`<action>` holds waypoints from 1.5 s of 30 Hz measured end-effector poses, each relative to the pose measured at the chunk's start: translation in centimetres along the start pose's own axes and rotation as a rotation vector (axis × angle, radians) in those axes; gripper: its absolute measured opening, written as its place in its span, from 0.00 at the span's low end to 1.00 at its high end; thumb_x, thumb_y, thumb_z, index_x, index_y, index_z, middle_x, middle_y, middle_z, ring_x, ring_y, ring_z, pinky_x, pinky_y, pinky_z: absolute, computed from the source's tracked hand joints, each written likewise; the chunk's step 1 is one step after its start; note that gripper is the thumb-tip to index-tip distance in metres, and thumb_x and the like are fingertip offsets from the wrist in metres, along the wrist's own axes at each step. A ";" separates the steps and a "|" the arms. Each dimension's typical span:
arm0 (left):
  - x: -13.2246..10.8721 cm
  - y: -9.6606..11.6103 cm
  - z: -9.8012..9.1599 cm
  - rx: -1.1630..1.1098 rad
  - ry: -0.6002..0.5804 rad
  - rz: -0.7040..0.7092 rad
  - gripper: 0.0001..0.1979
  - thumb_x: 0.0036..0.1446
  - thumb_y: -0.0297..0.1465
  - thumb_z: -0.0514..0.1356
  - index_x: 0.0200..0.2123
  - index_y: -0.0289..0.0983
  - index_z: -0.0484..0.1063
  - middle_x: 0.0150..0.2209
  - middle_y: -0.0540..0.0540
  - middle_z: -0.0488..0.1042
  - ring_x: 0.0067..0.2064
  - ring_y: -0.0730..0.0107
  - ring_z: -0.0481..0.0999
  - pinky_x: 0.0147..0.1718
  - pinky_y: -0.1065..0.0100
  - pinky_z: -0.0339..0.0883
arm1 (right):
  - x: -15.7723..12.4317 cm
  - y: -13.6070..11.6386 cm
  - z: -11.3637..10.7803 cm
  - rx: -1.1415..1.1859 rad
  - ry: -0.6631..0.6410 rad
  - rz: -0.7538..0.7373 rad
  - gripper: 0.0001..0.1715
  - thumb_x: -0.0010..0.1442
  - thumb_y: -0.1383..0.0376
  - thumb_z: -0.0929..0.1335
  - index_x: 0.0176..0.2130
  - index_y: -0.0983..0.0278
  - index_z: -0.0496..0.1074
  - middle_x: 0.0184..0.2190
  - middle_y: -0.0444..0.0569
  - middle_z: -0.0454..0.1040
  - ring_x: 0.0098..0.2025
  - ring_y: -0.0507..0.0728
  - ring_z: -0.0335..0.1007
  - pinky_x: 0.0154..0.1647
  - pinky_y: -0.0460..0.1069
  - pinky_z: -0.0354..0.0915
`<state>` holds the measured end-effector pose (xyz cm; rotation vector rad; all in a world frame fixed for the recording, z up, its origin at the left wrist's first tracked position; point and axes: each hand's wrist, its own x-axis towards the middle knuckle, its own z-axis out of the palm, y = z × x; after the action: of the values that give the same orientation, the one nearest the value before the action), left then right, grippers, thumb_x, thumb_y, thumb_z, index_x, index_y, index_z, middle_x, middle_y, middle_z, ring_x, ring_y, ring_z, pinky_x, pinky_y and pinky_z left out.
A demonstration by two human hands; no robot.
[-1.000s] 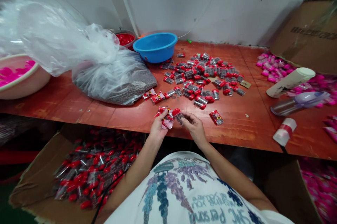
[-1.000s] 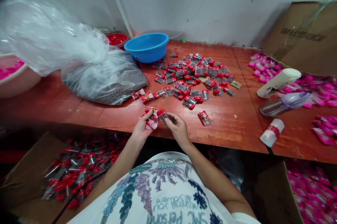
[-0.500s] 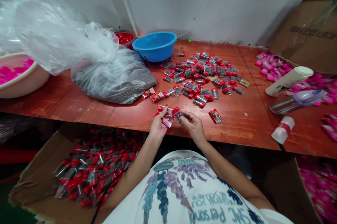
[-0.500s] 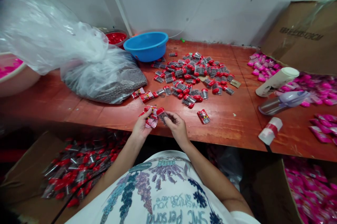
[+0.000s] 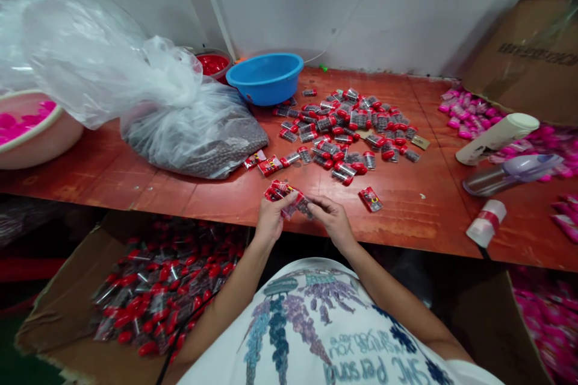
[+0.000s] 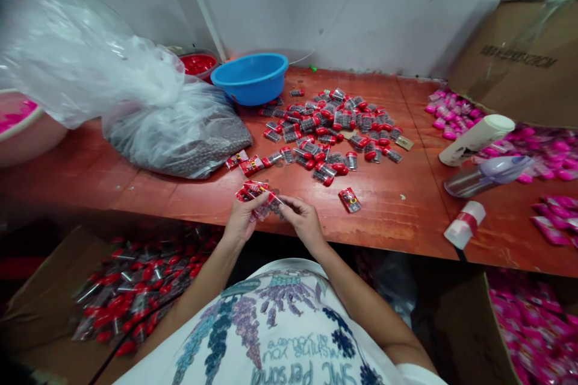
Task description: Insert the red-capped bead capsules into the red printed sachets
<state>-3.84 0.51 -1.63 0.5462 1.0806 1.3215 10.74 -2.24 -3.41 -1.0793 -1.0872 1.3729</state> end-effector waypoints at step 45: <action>-0.9 -0.3 1.3 0.080 -0.069 -0.051 0.15 0.36 0.28 0.72 0.30 0.34 0.74 0.28 0.48 0.77 0.28 0.71 0.75 0.30 0.70 0.69 | -0.2 0.5 -0.5 -0.059 0.096 -0.079 0.23 0.58 0.59 0.67 0.53 0.59 0.69 0.39 0.47 0.74 0.37 0.53 0.71 0.41 0.49 0.69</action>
<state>-2.45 -0.04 -1.04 0.6156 1.0869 1.2106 11.19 -2.42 -4.03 -1.1217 -1.0941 1.2216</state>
